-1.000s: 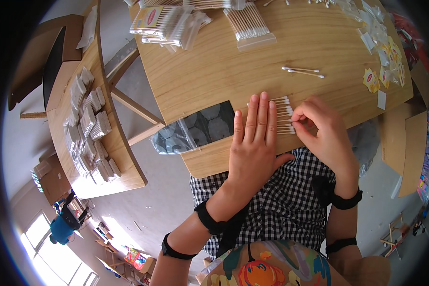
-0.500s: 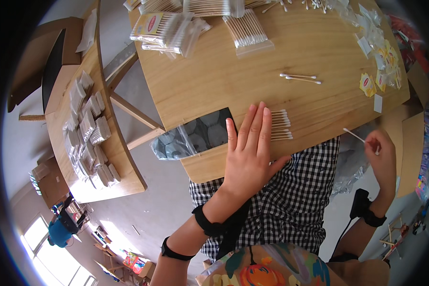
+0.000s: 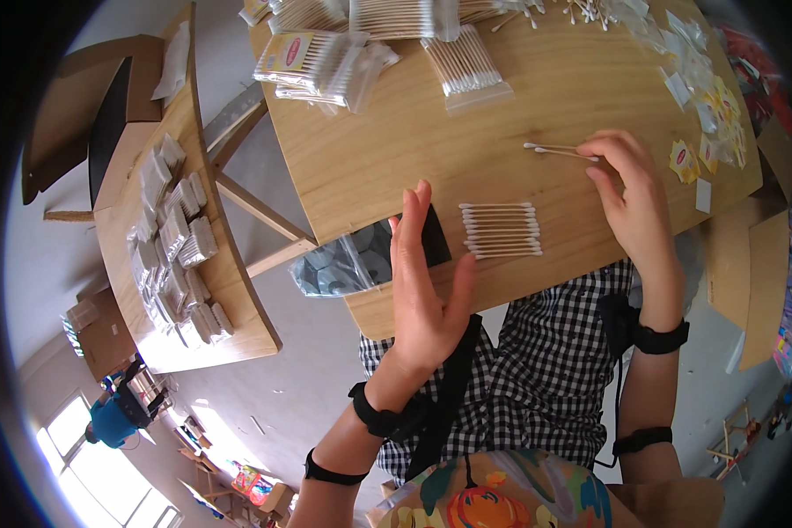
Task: The recorder is manually counting and arranging cotton swabs on a desk and placing them into small plastic bags.
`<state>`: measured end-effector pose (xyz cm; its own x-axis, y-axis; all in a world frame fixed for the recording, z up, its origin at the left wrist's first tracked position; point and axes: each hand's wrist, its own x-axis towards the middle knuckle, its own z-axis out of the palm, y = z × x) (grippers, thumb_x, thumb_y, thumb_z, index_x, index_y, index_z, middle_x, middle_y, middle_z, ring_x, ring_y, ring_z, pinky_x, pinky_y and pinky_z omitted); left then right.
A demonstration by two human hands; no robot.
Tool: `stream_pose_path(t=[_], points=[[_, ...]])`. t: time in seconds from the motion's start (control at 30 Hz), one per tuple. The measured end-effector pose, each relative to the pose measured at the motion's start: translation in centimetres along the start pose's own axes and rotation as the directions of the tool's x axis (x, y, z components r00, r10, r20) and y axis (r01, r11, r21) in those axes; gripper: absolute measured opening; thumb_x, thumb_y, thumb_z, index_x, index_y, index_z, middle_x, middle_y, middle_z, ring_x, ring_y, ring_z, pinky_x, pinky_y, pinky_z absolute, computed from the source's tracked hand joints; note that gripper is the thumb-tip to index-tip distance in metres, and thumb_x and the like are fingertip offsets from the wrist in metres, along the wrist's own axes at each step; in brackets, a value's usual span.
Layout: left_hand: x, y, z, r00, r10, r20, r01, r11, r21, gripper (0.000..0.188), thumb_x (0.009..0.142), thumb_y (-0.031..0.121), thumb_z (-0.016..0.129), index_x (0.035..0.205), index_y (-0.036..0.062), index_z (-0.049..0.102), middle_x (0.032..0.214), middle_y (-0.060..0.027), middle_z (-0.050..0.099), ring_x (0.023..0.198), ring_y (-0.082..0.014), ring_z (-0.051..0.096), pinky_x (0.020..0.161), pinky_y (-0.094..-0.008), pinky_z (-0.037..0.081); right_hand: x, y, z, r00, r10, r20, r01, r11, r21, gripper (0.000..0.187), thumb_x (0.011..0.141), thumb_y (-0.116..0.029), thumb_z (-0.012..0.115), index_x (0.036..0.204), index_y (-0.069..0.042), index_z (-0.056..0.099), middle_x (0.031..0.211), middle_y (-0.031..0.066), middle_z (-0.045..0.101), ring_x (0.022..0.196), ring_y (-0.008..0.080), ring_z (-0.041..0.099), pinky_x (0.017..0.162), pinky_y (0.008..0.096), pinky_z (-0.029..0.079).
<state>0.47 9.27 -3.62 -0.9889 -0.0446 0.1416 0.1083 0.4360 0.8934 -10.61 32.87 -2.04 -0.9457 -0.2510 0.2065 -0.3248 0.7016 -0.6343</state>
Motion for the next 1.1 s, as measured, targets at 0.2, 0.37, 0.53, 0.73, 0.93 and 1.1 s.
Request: stream_pose_path(t=[0.2,0.37,0.53,0.73,0.93,1.1], points=[[0.4,0.3,-0.4,0.973,-0.186,-0.138,0.125,0.923,-0.364,0.064,0.106,0.013,0.042,0.161,0.0027,0.013,0.161,-0.0239,0.031,0.152,-0.0337,0.027,0.125,-0.0474,0.015,1.4,-1.1,2.2,0.996,-0.062,0.058,0.061,0.998,0.022,0.013,0.086,0.007,0.062,0.094,-0.001,0.056,0.092,0.012,0.059,0.091,0.0336,0.059,0.077,0.0413,0.048],[1.9,0.6,0.6,0.956,-0.256,-0.146,0.135,0.821,-0.554,0.064,0.109,0.031,0.039,0.161,0.004,0.015,0.162,-0.0223,0.03,0.153,-0.0317,0.026,0.126,-0.0437,0.016,-0.6,-3.8,3.0,0.982,-0.046,0.185,0.024,0.993,0.118,0.015,0.088,0.006,0.064,0.1,-0.002,0.063,0.101,0.011,0.062,0.098,0.0323,0.062,0.083,0.0409,0.05],[3.0,1.1,2.3,0.958,-0.238,-0.158,0.08,0.755,-0.651,0.068,0.108,0.04,0.038,0.161,0.0038,0.015,0.163,-0.0235,0.027,0.155,-0.0314,0.02,0.127,-0.0427,0.012,-3.9,-3.8,4.2,0.967,0.254,-0.033,-0.193,0.807,0.558,0.035,0.106,-0.021,0.051,0.132,0.001,0.056,0.142,0.0165,0.054,0.135,0.0263,0.049,0.115,0.0398,0.036],[3.0,2.0,4.9,0.961,-0.209,-0.18,0.029,0.725,-0.688,0.072,0.108,0.047,0.037,0.161,0.0046,0.013,0.165,-0.0248,0.021,0.156,-0.0319,0.014,0.127,-0.0434,0.007,-4.5,-6.3,7.5,0.959,0.271,-0.084,-0.106,0.619,0.778,0.068,0.109,-0.048,0.033,0.152,0.005,0.032,0.157,0.0234,0.035,0.15,0.0328,0.029,0.125,0.0454,0.018],[3.8,1.7,4.8,0.933,-0.278,-0.229,0.027,0.686,-0.727,0.077,0.106,0.053,0.04,0.161,0.0054,0.016,0.164,-0.0246,0.024,0.156,-0.0313,0.016,0.127,-0.0443,0.009,-3.1,-5.3,7.6,0.958,0.262,-0.113,-0.084,0.636,0.767,0.063,0.111,-0.046,0.028,0.15,0.003,0.034,0.155,0.0238,0.038,0.149,0.0336,0.032,0.124,0.0464,0.022],[3.4,1.8,4.4,0.95,-0.269,-0.161,0.067,0.675,-0.735,0.08,0.104,0.055,0.044,0.16,0.0044,0.018,0.163,-0.0248,0.027,0.155,-0.0313,0.02,0.127,-0.043,0.011,-3.9,-5.7,7.2,0.965,0.262,-0.025,-0.137,0.581,0.802,0.063,0.11,-0.046,0.033,0.148,0.005,0.037,0.151,0.0219,0.043,0.144,0.0311,0.039,0.121,0.0431,0.03]])
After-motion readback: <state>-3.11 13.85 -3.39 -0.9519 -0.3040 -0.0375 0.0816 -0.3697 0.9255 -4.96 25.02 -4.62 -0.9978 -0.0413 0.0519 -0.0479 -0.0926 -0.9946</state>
